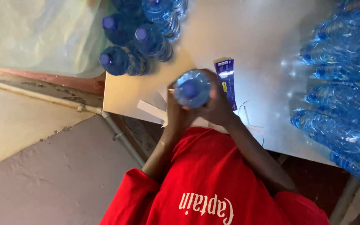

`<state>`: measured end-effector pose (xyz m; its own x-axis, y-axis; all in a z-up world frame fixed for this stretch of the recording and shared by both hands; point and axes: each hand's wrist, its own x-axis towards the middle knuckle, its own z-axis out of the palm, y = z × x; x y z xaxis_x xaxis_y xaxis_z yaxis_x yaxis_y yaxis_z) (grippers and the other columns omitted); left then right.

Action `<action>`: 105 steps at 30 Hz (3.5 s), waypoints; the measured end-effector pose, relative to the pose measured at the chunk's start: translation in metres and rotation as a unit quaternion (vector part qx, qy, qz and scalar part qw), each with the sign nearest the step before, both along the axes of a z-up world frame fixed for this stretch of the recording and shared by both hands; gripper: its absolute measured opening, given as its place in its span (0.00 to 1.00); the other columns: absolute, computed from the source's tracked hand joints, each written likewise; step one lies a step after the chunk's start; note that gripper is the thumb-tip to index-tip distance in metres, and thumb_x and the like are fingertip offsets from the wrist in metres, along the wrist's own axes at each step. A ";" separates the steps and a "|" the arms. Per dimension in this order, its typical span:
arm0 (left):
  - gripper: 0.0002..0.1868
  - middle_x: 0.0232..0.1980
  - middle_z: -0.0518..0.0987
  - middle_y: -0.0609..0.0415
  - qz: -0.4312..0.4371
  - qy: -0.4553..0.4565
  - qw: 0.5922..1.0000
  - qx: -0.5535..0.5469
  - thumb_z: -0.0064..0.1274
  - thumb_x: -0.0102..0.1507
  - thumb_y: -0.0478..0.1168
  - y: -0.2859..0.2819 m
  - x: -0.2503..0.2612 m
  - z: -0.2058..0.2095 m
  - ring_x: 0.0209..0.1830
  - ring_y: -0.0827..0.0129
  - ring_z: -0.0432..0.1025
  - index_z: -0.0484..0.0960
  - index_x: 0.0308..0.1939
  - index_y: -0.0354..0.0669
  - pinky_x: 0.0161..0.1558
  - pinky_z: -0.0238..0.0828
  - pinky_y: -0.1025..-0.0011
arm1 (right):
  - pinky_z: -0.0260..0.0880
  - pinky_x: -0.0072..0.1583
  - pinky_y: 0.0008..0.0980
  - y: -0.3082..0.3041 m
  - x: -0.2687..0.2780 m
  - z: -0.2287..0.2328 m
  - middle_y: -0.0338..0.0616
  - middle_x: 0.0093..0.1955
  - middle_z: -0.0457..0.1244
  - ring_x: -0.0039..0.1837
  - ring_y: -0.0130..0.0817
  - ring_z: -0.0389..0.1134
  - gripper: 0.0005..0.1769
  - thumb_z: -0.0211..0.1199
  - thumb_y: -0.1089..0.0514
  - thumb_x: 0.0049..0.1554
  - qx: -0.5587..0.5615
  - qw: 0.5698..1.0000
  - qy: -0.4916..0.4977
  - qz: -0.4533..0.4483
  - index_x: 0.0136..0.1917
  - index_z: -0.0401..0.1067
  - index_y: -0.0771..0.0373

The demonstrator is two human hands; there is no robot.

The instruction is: Manually applying adhesive labels to plastic water bottles by peeling them from a strip and wrapping them around the bottle body.

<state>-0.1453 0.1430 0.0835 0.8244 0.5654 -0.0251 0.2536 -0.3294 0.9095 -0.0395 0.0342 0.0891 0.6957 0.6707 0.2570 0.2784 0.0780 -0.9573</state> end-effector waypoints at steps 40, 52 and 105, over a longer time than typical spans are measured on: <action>0.31 0.60 0.70 0.42 0.271 0.069 0.951 -0.129 0.64 0.74 0.56 0.030 -0.066 -0.135 0.60 0.50 0.74 0.71 0.70 0.41 0.58 0.76 0.53 | 0.73 0.52 0.47 -0.087 0.074 -0.189 0.40 0.43 0.67 0.50 0.45 0.73 0.14 0.78 0.43 0.63 -0.399 0.883 0.054 -0.240 0.49 0.78 0.51; 0.20 0.66 0.76 0.46 0.031 -0.046 0.990 -0.131 0.53 0.79 0.51 0.002 0.053 -0.061 0.69 0.47 0.75 0.82 0.70 0.46 0.64 0.79 0.54 | 0.68 0.70 0.46 -0.085 0.030 -0.038 0.46 0.57 0.69 0.65 0.37 0.69 0.19 0.58 0.60 0.76 -0.161 0.940 0.200 -0.224 0.78 0.71 0.61; 0.14 0.37 0.73 0.52 -0.160 -0.099 0.906 -0.380 0.53 0.77 0.47 -0.046 0.055 0.070 0.36 0.71 0.68 0.81 0.53 0.38 0.40 0.67 0.71 | 0.67 0.71 0.52 -0.079 -0.027 0.087 0.52 0.63 0.57 0.66 0.41 0.64 0.51 0.75 0.33 0.62 -0.007 0.982 -0.006 -0.187 0.82 0.57 0.66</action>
<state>-0.0901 0.0974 0.1532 0.9738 0.1785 -0.1408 0.0633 0.3819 0.9220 -0.0667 -0.0443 0.1756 0.8908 0.3731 0.2594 0.2969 -0.0457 -0.9538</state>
